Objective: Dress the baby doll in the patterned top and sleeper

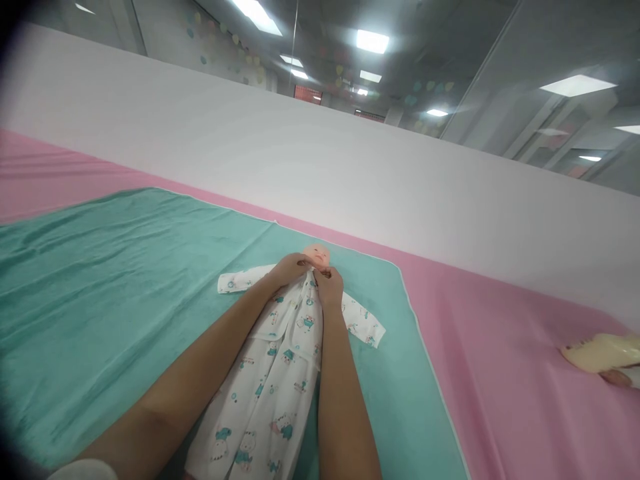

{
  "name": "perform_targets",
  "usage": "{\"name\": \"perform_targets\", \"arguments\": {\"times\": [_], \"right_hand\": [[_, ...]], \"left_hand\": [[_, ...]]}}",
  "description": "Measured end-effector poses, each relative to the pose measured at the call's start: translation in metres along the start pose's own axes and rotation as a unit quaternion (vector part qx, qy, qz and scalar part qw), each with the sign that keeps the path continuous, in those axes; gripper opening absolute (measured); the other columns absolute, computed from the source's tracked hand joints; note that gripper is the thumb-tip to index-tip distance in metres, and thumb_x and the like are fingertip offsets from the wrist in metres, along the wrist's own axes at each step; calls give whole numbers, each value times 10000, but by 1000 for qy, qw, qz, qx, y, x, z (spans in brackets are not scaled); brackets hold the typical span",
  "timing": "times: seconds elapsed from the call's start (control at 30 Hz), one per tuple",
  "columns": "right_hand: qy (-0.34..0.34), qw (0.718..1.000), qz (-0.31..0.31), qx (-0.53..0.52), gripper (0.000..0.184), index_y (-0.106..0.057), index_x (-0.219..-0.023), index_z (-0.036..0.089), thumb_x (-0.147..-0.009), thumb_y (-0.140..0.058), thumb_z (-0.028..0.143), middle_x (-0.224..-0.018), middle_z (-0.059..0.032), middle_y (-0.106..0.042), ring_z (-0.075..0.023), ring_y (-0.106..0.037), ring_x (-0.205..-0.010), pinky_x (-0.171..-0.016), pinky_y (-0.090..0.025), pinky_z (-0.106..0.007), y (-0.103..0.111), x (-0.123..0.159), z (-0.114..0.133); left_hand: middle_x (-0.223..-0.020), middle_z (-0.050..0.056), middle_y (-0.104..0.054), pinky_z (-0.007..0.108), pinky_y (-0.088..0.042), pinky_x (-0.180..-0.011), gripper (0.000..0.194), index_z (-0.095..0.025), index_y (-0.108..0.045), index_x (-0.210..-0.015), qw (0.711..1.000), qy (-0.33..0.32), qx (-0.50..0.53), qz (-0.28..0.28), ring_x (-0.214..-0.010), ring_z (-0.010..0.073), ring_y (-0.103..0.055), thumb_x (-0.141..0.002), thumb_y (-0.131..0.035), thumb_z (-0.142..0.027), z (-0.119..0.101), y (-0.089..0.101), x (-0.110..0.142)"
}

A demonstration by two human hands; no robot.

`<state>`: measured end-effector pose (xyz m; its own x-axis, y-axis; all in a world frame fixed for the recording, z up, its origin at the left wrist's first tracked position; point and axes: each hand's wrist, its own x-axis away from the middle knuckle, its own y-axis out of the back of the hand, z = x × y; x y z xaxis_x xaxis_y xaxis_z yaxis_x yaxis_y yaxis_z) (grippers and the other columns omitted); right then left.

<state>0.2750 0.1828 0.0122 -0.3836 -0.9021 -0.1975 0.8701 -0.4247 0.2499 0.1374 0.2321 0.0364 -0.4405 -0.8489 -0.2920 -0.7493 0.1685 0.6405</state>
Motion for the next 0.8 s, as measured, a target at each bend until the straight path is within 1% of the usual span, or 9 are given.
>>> {"name": "perform_targets", "arguments": {"times": [0.1, 0.2, 0.33, 0.47, 0.53, 0.6, 0.7, 0.77, 0.8], "right_hand": [[9, 1000, -3, 20, 229, -586, -746, 181, -667, -608, 395, -717, -7, -608, -153, -532, -647, -615, -412, -264, 0, 1, 1], [21, 999, -6, 44, 211, -579, -724, 189, -677, -597, 394, -764, -16, -621, -165, -544, -703, -658, -411, -270, 0, 2, 4], [36, 996, -5, 76, 154, -571, -738, 205, -692, -569, 352, -802, -17, -623, -173, -545, -749, -698, -402, -275, -1, 2, 5], [63, 992, 7, 105, 127, -562, -782, 208, -719, -518, 308, -824, -18, -603, -165, -526, -733, -695, -394, -273, -5, 3, 8], [84, 989, 12, 120, 131, -559, -814, 206, -733, -493, 285, -859, -27, -584, -165, -515, -745, -697, -386, -272, -7, 7, 11], [116, 982, 22, 146, 168, -553, -876, 203, -752, -454, 258, -919, -40, -558, -165, -505, -761, -699, -379, -276, -7, 13, 14], [148, 970, 57, 183, 238, -522, -992, 199, -786, -420, 263, -964, -47, -525, -159, -501, -751, -682, -377, -279, -1, 25, 18], [132, 971, 82, 184, 269, -495, -1034, 201, -797, -452, 323, -937, -35, -529, -157, -508, -737, -653, -376, -273, 7, 32, 22], [116, 972, 95, 182, 279, -493, -1020, 204, -795, -477, 368, -901, -24, -538, -158, -510, -726, -635, -372, -269, 12, 36, 24]], "left_hand": [[-1081, 36, -664, 249, -429, -911, 379, -189, -698, -979, 1000, -12, -17, 11, -1018, 163, -575, -748, -415, -90, 1, 1, 0], [-1082, 41, -660, 256, -415, -932, 392, -181, -699, -932, 1000, -4, -7, 9, -1033, 158, -565, -750, -372, -65, 1, 2, 1], [-1025, 63, -665, 287, -454, -857, 347, -154, -680, -885, 1000, 30, -6, -3, -945, 178, -589, -726, -383, -72, 1, 2, 2], [-885, 57, -680, 268, -478, -759, 335, -136, -661, -842, 999, 35, -5, 5, -821, 164, -603, -675, -387, -42, 0, 2, 3], [-868, 60, -682, 254, -477, -742, 347, -124, -649, -863, 999, 34, -3, 12, -804, 157, -604, -674, -373, -32, -2, 4, 4], [-935, 65, -680, 242, -467, -771, 342, -129, -643, -881, 999, 25, -1, 22, -857, 152, -603, -701, -365, -43, -6, 10, 6], [-980, 53, -674, 235, -452, -782, 267, -164, -650, -839, 999, 4, -7, 50, -889, 161, -600, -740, -407, -110, -14, 28, 11], [-905, 47, -679, 242, -450, -733, 187, -183, -655, -771, 997, -6, -16, 72, -825, 176, -606, -732, -473, -170, -19, 41, 15], [-851, 46, -677, 247, -446, -700, 150, -188, -656, -732, 996, -9, -22, 83, -782, 182, -606, -718, -506, -195, -21, 48, 18]]}}
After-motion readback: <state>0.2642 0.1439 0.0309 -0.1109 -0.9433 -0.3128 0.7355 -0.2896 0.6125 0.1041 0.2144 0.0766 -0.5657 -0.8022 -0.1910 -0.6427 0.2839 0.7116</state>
